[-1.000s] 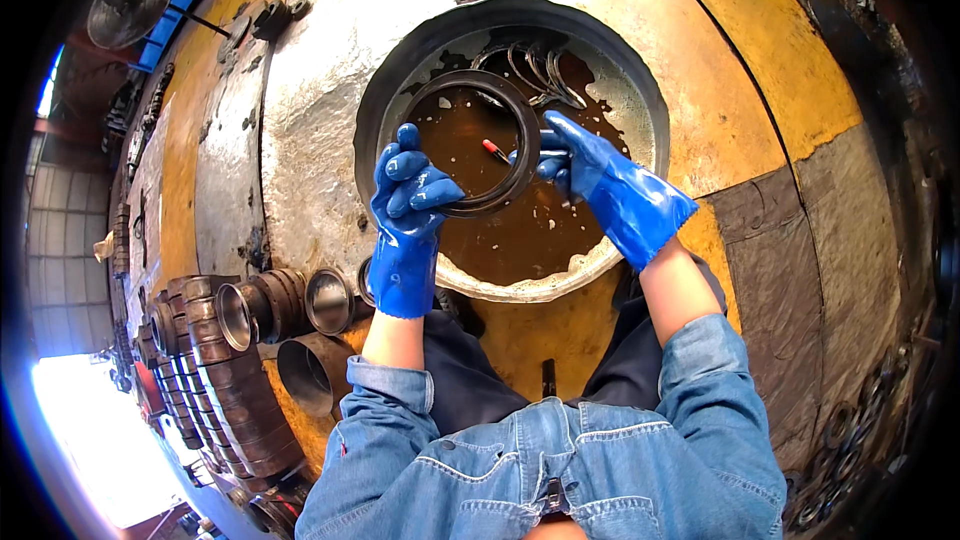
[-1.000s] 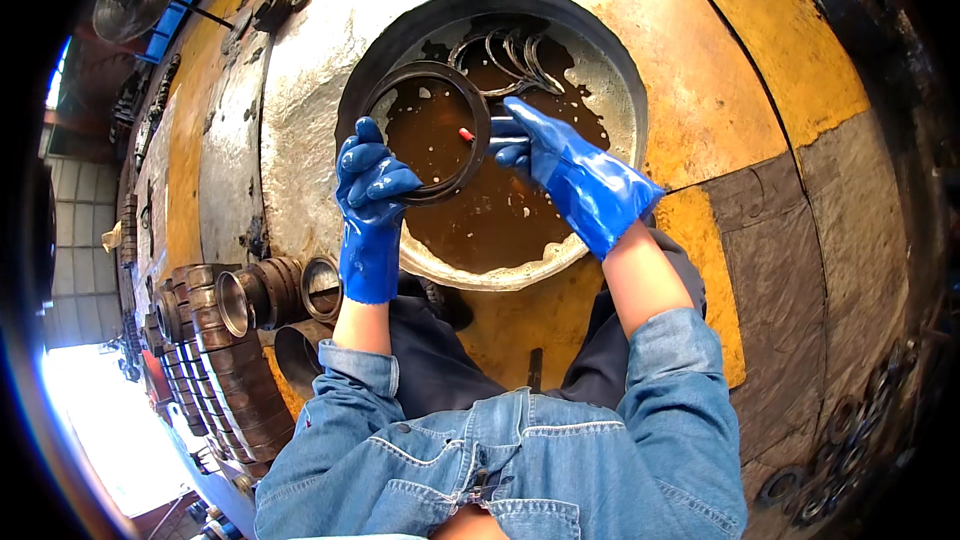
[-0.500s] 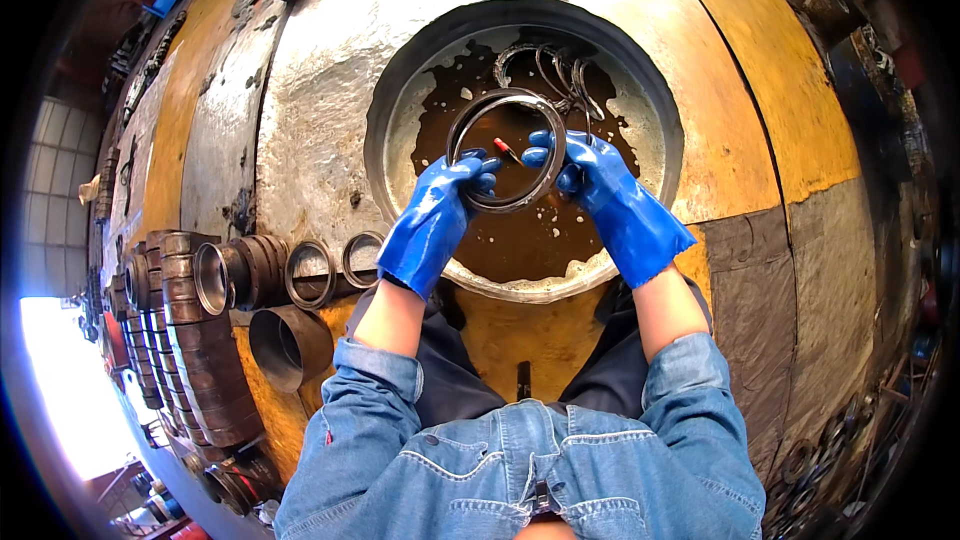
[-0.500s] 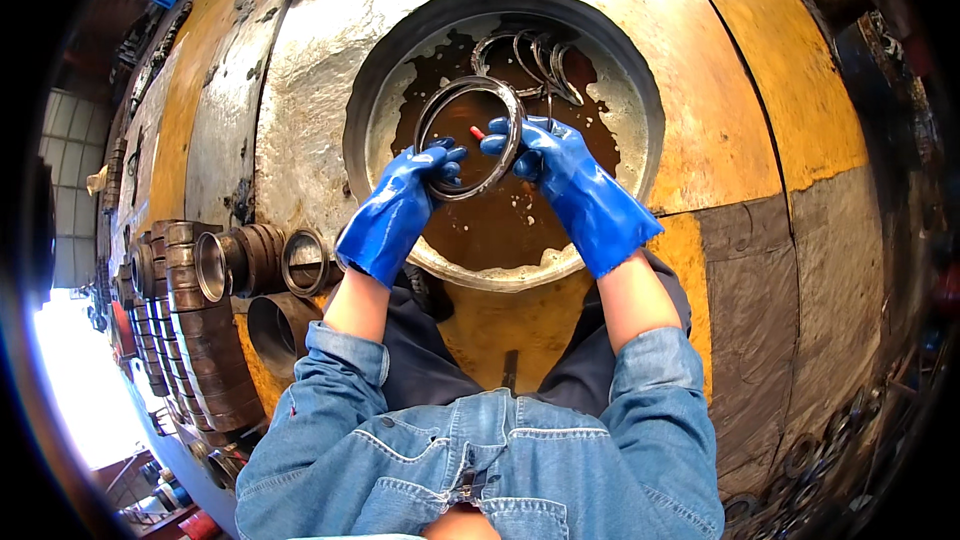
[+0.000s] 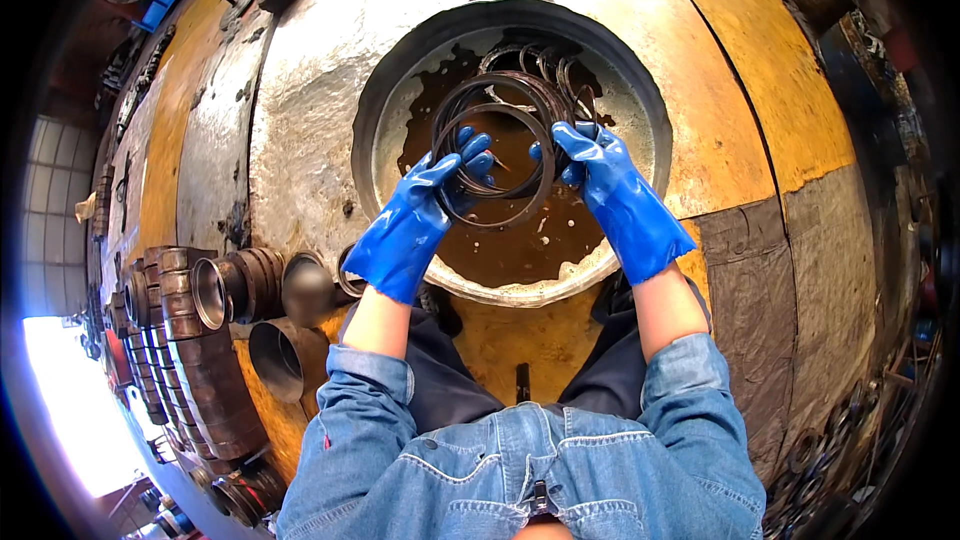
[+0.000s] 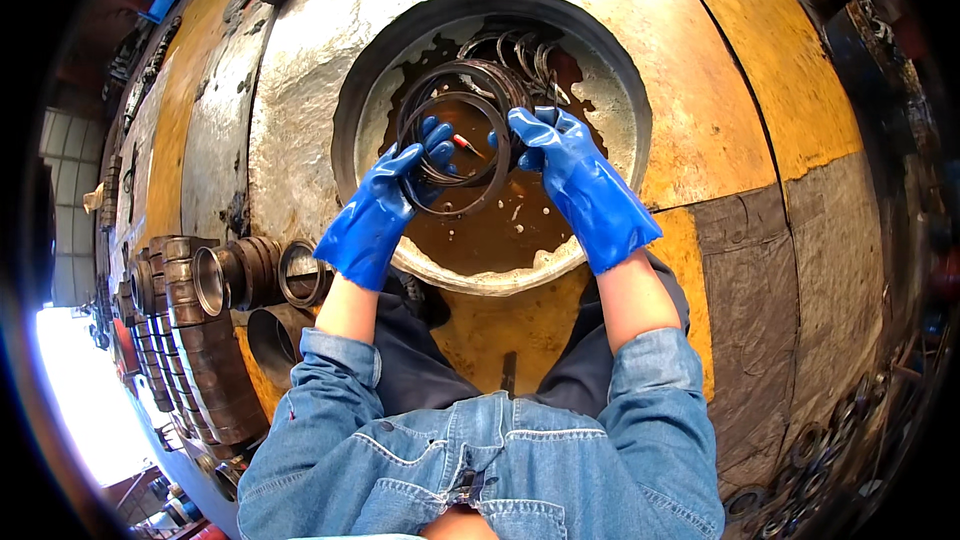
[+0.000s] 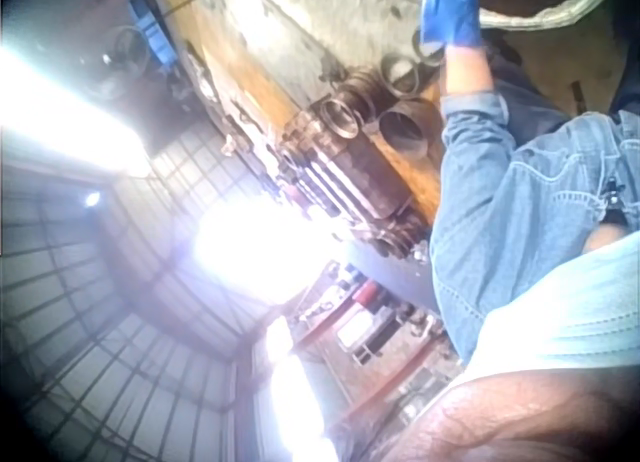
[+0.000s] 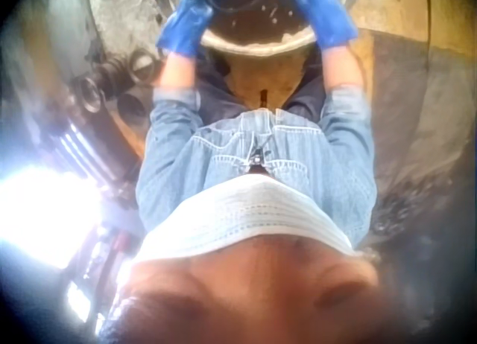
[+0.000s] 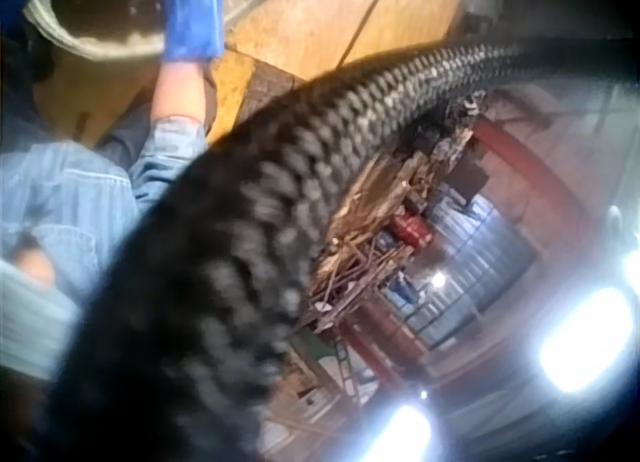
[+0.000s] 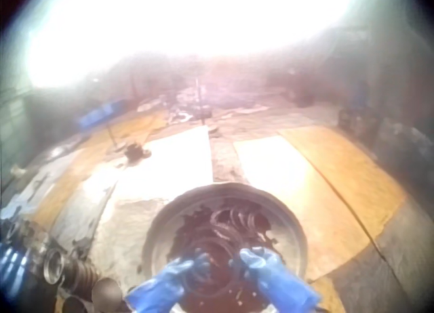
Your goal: The person cleans circular metal rings in a basin filled with dark liquid using a brush. They pick up the rings one at a time, scrub them with the brush, and then place them back into the liquid or onto a nearby surface.
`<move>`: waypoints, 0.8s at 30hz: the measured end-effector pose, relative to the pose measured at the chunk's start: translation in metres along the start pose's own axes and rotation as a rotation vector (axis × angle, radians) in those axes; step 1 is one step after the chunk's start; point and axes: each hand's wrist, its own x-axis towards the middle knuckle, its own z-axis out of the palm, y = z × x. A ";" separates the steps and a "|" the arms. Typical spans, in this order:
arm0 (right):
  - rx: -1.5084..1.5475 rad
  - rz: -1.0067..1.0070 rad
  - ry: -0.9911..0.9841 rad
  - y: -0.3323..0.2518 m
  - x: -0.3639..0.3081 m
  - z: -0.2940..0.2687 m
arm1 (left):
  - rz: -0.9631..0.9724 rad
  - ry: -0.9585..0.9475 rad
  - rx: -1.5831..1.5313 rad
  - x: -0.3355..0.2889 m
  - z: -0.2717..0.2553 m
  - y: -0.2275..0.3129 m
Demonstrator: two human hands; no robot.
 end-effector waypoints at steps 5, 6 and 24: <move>-0.007 0.007 -0.052 -0.006 -0.004 0.000 | 0.000 -0.051 -0.084 0.001 -0.009 -0.001; -0.032 0.005 -0.046 -0.006 -0.005 0.001 | -0.006 -0.072 -0.106 0.002 -0.013 -0.002; -0.016 0.053 0.000 0.006 0.001 0.003 | -0.090 -0.094 -0.186 0.003 -0.038 0.004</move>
